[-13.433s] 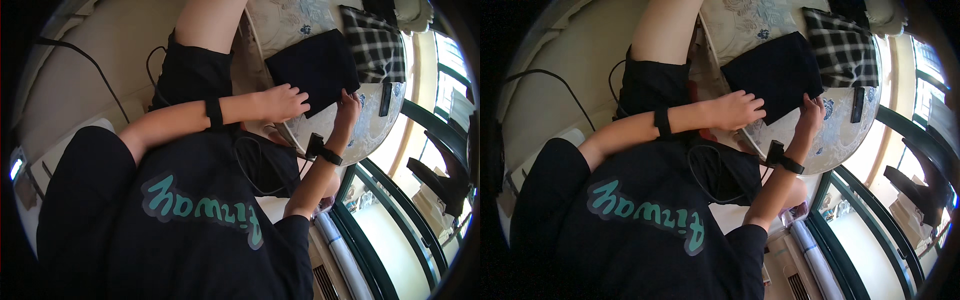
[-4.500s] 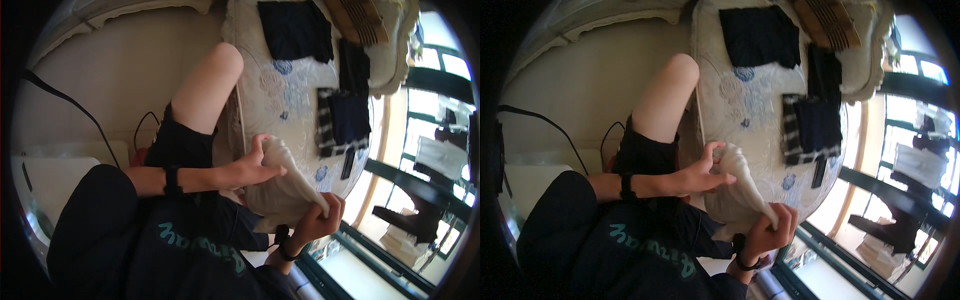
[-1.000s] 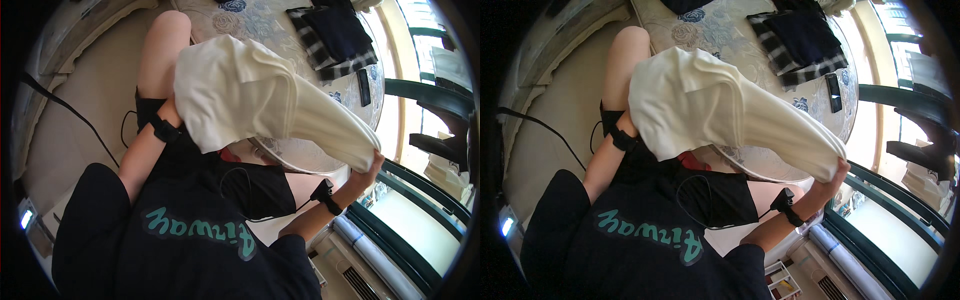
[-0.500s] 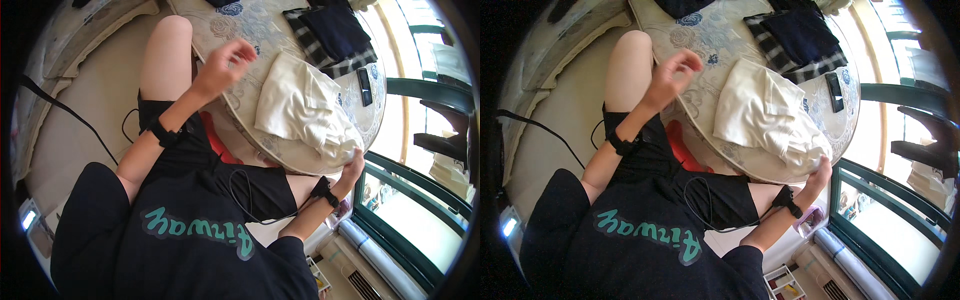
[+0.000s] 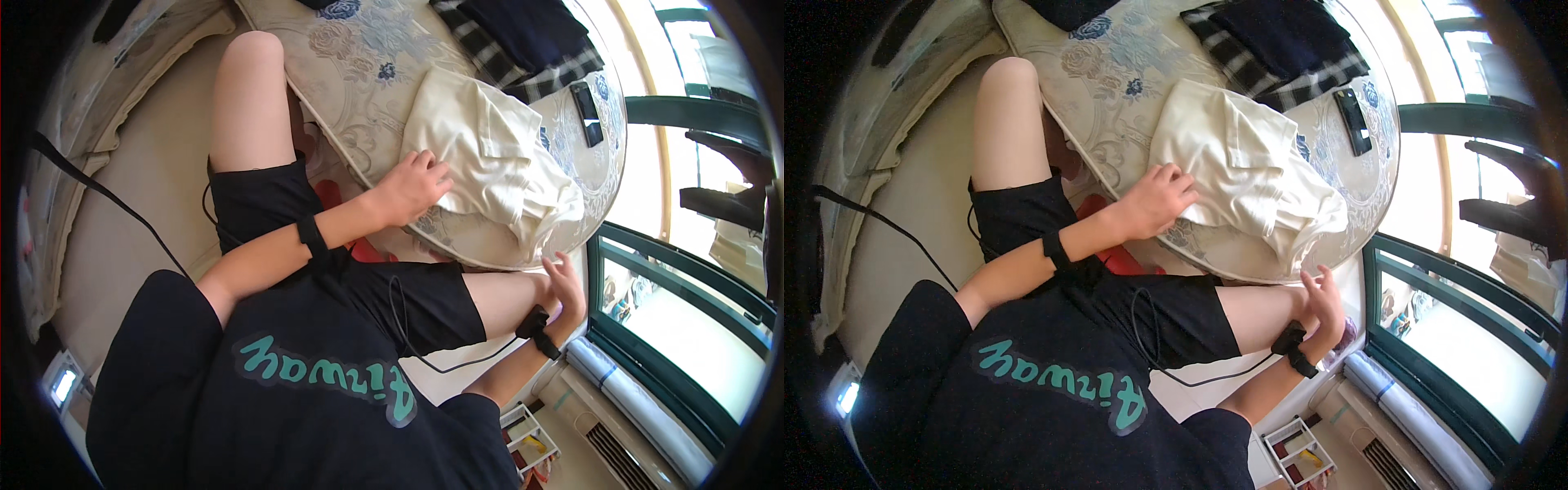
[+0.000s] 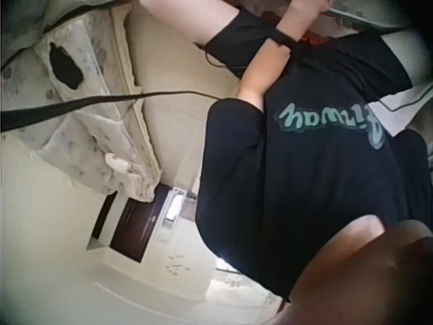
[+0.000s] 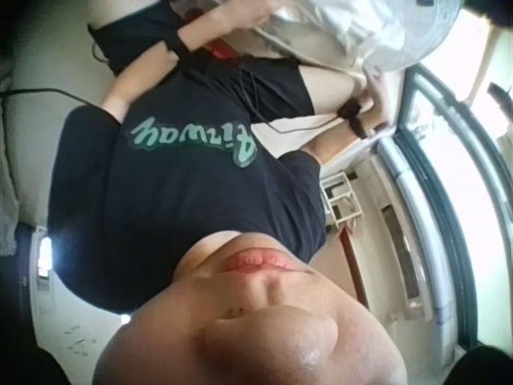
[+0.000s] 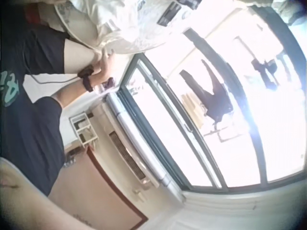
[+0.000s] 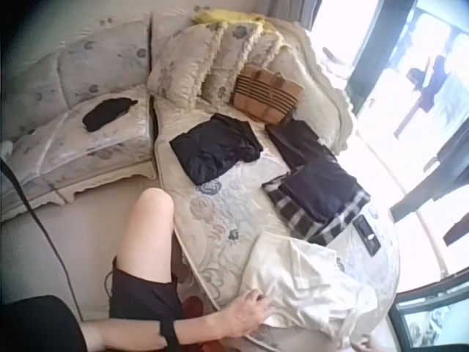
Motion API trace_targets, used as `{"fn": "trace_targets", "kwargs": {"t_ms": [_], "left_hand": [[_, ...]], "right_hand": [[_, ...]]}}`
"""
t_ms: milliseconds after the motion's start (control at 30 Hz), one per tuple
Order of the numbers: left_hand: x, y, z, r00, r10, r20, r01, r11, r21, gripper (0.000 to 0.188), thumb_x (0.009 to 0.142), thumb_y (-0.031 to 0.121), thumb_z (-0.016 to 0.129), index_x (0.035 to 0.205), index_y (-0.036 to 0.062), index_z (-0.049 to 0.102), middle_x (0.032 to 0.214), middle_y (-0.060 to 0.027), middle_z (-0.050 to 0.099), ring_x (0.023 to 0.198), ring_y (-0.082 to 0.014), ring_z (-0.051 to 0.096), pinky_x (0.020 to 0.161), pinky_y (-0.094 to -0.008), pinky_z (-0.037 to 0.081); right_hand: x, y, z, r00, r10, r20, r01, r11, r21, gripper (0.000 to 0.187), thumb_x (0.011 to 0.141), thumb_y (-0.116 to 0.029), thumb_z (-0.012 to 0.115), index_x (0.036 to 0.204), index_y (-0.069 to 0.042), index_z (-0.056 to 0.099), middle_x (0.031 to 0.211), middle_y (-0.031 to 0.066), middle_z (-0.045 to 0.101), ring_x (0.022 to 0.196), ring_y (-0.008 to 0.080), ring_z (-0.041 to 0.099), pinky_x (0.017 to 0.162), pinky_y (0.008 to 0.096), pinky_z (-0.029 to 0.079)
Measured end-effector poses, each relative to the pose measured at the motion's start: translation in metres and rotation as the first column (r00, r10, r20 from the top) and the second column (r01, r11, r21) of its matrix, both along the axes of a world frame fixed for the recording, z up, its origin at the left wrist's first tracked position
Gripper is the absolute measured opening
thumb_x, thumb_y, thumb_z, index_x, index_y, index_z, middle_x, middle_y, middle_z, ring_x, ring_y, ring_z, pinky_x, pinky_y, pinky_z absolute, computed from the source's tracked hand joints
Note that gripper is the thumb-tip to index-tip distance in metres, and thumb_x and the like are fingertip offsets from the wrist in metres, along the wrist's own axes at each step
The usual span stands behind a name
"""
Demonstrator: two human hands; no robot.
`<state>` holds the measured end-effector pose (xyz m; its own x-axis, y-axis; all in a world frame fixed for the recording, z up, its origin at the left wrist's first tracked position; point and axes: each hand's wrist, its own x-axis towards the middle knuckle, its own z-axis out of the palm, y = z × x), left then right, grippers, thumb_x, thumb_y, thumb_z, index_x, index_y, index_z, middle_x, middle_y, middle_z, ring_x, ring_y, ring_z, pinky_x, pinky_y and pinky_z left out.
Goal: Folding several items of clothing on a small table while seated on a sofa.
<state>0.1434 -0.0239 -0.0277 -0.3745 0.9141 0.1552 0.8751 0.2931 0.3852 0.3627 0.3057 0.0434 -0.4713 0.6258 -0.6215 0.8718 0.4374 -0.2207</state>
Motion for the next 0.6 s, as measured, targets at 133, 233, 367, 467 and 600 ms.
{"fn": "trace_targets", "kwargs": {"t_ms": [133,233,367,467,600], "left_hand": [[-0.009,0.004,0.003,0.995,0.01,0.103,-0.013,0.999,0.035,0.035,0.061,0.011,0.071,0.092,0.0066,0.055,0.092,-0.0096,0.054,0.09,-0.0275,0.05,0.08,-0.0357,0.045],[-0.018,0.004,0.005,0.986,-0.002,0.168,-0.005,0.999,0.042,0.032,0.061,0.008,0.07,0.09,0.0064,0.055,0.088,-0.0105,0.055,0.087,-0.0285,0.052,0.077,-0.0356,0.046],[-0.025,-0.003,-0.002,0.962,-0.051,0.267,0.017,0.992,0.128,0.025,0.062,0.0,0.065,0.085,0.0054,0.057,0.085,-0.0123,0.056,0.086,-0.0306,0.054,0.077,-0.0369,0.046],[-0.038,-0.003,-0.011,0.87,-0.12,0.479,0.019,0.978,0.209,0.019,0.062,-0.007,0.06,0.079,0.0022,0.059,0.076,-0.013,0.057,0.078,-0.032,0.057,0.073,-0.0392,0.047],[-0.05,-0.012,-0.014,0.76,-0.119,0.638,-0.065,0.964,0.257,0.018,0.063,-0.009,0.061,0.079,-0.0005,0.062,0.073,-0.0141,0.061,0.071,-0.0274,0.061,0.07,-0.036,0.049]], "right_hand": [[0.007,-0.018,-0.004,0.988,0.142,0.054,-0.133,0.981,-0.139,0.052,0.085,-0.034,0.062,0.123,0.0,0.051,0.113,0.0198,0.06,0.103,0.0297,0.059,0.089,0.0351,0.045],[0.008,-0.025,0.005,0.974,0.19,-0.127,-0.204,0.973,-0.108,0.049,0.086,-0.03,0.062,0.123,-0.001,0.05,0.114,0.0203,0.059,0.108,0.0273,0.056,0.094,0.0344,0.041],[0.013,-0.016,0.01,0.965,0.175,-0.197,-0.221,0.946,-0.236,0.049,0.085,-0.029,0.063,0.123,0.0,0.05,0.115,0.0191,0.059,0.11,0.0254,0.055,0.095,0.0336,0.04],[0.007,-0.012,0.014,0.967,0.195,-0.162,-0.238,0.921,-0.309,0.051,0.086,-0.029,0.063,0.124,0.001,0.048,0.117,0.0177,0.058,0.111,0.0237,0.053,0.097,0.0323,0.039],[0.004,0.002,0.014,0.973,0.204,-0.109,-0.231,0.85,-0.474,0.054,0.086,-0.027,0.063,0.128,0.001,0.045,0.121,0.0145,0.056,0.114,0.0214,0.051,0.099,0.0309,0.036]]}}
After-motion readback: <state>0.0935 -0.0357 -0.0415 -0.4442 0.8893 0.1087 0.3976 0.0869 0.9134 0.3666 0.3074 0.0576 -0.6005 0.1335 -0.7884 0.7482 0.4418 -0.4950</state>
